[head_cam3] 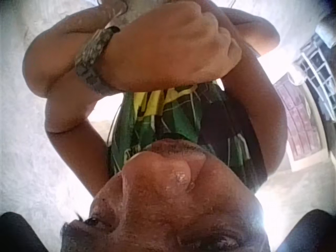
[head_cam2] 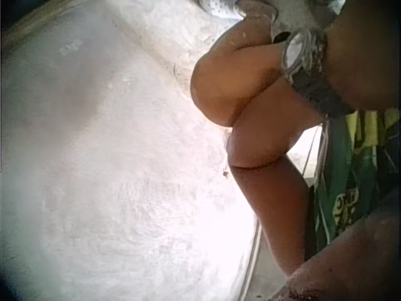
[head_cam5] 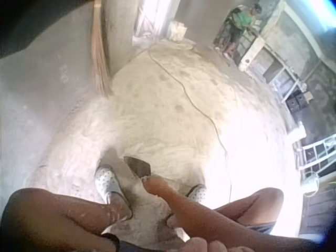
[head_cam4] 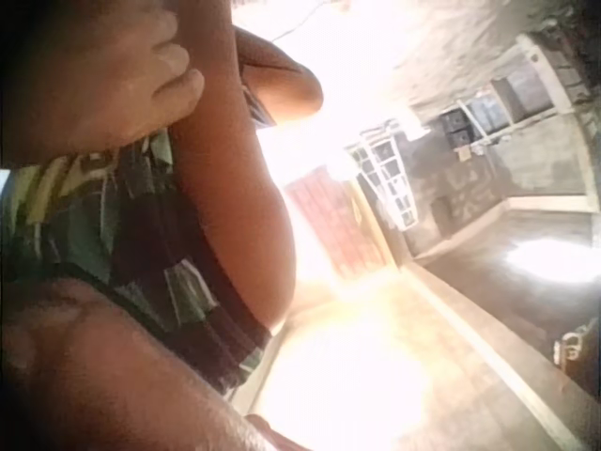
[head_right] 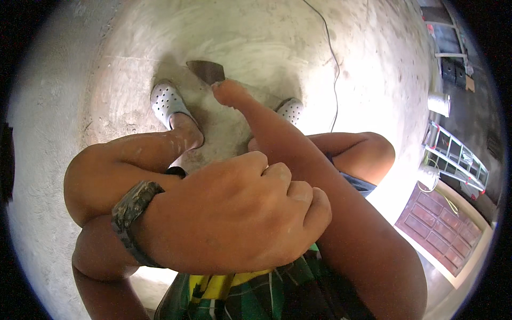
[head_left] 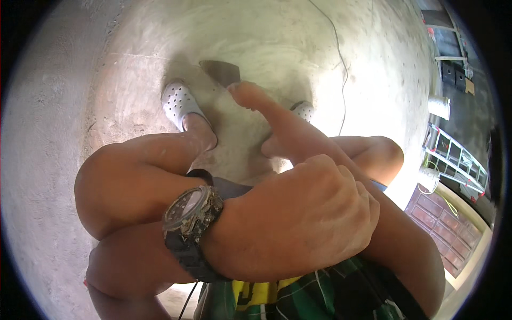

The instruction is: The person scrapes and smooths the concrete floor using a trowel, briefly handles a concrete block and a hand tool, and continues scraping the floor with the trowel.

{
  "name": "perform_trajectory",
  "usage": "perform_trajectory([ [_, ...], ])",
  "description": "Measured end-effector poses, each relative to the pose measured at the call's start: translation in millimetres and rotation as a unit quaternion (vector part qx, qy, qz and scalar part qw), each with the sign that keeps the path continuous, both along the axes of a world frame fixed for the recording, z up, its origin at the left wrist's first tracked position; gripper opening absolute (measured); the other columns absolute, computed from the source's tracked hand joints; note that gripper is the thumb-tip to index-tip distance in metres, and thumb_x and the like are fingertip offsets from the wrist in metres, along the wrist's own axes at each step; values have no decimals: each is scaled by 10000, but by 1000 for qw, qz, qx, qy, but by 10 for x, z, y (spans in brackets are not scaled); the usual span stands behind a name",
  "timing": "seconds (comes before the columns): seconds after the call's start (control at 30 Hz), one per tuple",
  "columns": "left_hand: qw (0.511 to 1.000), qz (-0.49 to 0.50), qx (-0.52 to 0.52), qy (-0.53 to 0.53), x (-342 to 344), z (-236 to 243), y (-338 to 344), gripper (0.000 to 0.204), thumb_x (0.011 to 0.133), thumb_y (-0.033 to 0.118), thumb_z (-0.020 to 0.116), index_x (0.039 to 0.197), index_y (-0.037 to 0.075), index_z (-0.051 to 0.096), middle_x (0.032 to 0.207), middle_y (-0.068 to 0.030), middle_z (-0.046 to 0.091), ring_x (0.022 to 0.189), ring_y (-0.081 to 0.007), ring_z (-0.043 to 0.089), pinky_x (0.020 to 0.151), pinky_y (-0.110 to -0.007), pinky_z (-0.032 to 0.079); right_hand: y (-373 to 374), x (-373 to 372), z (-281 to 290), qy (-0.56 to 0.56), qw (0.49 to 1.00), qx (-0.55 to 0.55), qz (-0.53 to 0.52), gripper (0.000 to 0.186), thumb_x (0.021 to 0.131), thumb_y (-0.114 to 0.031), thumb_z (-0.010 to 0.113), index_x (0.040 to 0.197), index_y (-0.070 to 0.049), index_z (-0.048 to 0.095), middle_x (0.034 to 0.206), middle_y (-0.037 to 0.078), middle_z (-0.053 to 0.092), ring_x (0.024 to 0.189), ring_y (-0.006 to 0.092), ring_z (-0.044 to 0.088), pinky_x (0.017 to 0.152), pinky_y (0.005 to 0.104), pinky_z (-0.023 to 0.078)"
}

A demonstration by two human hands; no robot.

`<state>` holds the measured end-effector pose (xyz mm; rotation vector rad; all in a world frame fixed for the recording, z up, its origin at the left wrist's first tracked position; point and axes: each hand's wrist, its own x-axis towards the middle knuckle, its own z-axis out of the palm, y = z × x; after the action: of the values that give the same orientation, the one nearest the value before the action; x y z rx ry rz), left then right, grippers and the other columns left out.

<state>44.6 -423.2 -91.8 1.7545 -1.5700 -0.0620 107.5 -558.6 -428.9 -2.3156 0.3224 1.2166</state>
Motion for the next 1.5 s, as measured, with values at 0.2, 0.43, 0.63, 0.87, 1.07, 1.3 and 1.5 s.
perform_trajectory([
  [0.2, 1000, -19, 16, -17, 45, 72, 2, 209, 824, 150, 658, 884, -50, 657, 684, -80, 654, 643, -181, 636, 542, -315, 433, -224, 14, 77, -41, 998, 12, -35, 646, 1085, -463, 354, 1048, 88, 689, 921, 256, 722, 709, 354, 732, 698, 479, 618],
  [0.43, 999, -26, 20, -31, -6, -14, -17, 240, 827, 179, 646, 929, -38, 655, 724, -62, 651, 650, -165, 613, 546, -302, 415, -257, -87, 55, -33, 998, -16, 41, 654, 1088, -477, 368, 978, 68, 712, 896, 242, 734, 817, 403, 737, 847, 521, 584],
  [0.63, 993, -69, 95, -17, 132, 161, -185, 289, 800, 166, 702, 1048, 17, 697, 754, -54, 622, 665, -200, 635, 572, -335, 507, -505, -335, -111, -57, 986, 40, -153, 664, 1064, -523, 414, 908, 38, 732, 872, 223, 731, 762, 349, 731, 812, 519, 587],
  [0.87, 976, -63, 208, -33, -18, 327, -304, 368, 845, 244, 771, 1162, 64, 725, 812, -85, 652, 750, -276, 663, 675, -389, 530, -1413, -827, -203, -97, 948, 51, -299, 583, 1019, -486, 516, 1005, 51, 743, 935, 210, 748, 843, 360, 744, 816, 502, 596],
  [1.07, 975, -16, 221, -8, -72, 255, -335, 363, 855, 244, 778, 1169, 70, 726, 851, -92, 682, 778, -287, 670, 703, -406, 534, -2035, -891, -195, -179, 941, -141, -251, 309, 927, -213, 543, 1050, -32, 761, 1028, 236, 749, 967, 428, 734, 863, 502, 593],
  [1.3, 977, -25, 210, -29, -88, 87, -449, 346, 880, 260, 744, 1177, 86, 705, 760, -30, 596, 727, -228, 619, 655, -358, 502, -995, -940, -283, -180, 984, -11, 5, 325, 943, -265, 554, 1057, -47, 767, 1027, 211, 758, 968, 418, 734, 846, 533, 580],
  [1.5, 963, -29, 266, -4, -66, 193, -508, 364, 857, 239, 783, 1175, 74, 720, 864, -92, 693, 775, -284, 679, 708, -402, 542, -373, -944, 32, -122, 987, 74, -76, 468, 987, -450, 587, 1065, -10, 730, 1027, 227, 740, 977, 421, 713, 867, 539, 550],
])
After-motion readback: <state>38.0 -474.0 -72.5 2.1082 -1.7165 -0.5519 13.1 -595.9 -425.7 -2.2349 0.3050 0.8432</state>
